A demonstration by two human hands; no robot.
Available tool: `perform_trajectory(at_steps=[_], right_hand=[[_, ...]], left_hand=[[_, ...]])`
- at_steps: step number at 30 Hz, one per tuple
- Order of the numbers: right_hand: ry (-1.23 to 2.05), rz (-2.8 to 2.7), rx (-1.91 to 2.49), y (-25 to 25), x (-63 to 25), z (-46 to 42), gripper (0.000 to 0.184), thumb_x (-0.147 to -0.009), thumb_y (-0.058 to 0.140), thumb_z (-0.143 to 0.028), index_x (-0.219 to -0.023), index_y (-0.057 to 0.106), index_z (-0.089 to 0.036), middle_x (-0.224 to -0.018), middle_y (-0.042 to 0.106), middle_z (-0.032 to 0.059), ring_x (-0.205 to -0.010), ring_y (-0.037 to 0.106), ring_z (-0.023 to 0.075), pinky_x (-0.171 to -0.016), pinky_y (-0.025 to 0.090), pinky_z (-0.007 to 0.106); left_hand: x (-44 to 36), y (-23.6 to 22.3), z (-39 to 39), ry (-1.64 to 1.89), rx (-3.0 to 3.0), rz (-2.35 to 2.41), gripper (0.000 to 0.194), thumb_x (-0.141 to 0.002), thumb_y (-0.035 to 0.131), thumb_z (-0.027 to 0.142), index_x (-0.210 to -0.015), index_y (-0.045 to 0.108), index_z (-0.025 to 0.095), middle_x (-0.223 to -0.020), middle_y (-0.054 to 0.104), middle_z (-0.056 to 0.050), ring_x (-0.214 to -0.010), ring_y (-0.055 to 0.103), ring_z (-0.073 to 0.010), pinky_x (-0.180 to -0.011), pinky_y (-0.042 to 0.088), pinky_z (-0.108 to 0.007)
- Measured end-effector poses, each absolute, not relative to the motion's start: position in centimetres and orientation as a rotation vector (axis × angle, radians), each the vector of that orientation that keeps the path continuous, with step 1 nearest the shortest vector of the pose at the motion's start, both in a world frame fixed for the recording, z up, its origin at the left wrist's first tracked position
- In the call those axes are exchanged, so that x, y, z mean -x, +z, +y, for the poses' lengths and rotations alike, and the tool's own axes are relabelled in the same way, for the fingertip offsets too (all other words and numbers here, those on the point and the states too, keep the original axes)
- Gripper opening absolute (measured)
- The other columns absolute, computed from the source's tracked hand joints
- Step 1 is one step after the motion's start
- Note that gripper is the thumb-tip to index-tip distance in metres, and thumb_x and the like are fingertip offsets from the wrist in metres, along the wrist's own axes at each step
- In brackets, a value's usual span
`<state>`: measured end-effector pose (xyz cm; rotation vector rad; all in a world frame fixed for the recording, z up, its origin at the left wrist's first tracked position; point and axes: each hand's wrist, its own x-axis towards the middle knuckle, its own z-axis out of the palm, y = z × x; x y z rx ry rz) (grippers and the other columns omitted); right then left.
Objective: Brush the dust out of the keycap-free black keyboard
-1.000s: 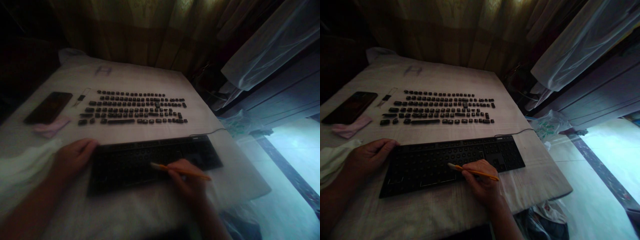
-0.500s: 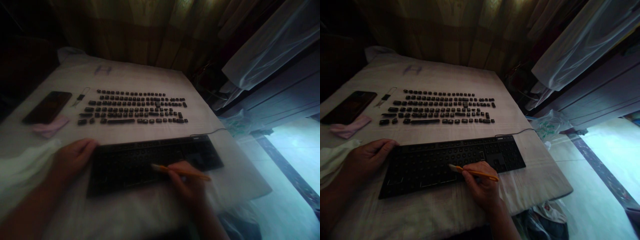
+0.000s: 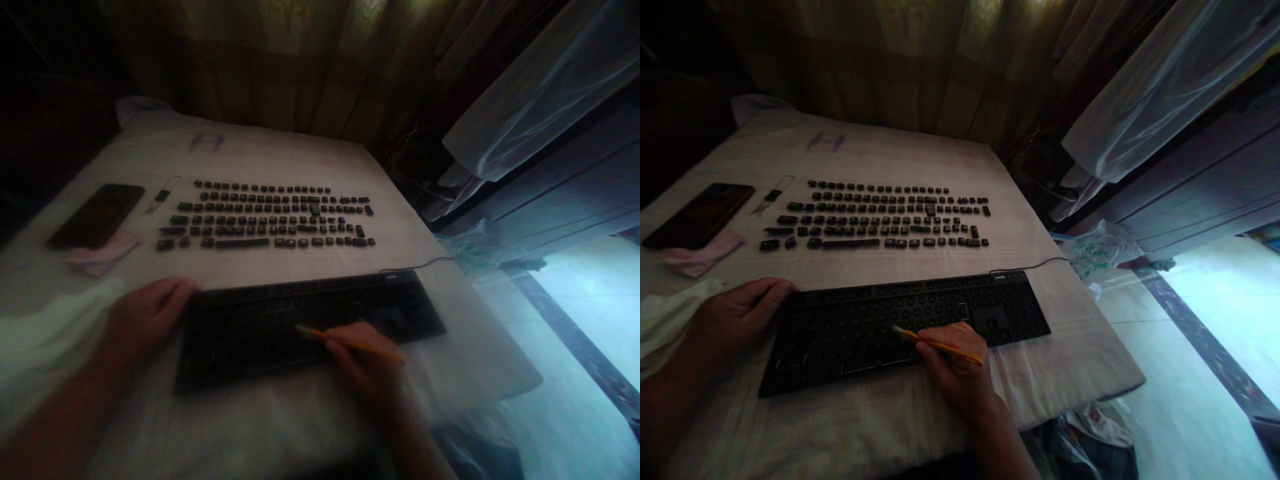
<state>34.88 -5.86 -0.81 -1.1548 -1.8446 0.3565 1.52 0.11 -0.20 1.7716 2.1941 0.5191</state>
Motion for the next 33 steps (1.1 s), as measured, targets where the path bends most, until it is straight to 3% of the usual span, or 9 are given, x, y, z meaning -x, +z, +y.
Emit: perform_trajectory(at_steps=[33], right_hand=[[0.297, -1.841, 1.139, -0.75, -34.95, -6.0, 0.013, -0.095, 0.064, -0.017, -0.092, 0.075, -0.023, -0.076, 0.08, 0.0016, -0.063, 0.075, 0.0186, -0.059, 0.061, 0.03]], left_hand=[[-1.41, -0.5, 0.12, 0.538, -1.787, 2.163, 0.049, -0.08, 0.039, 0.057, -0.084, 0.072, 0.023, -0.084, 0.078, -0.006, -0.079, 0.072, -0.024, -0.072, 0.05, -0.032]])
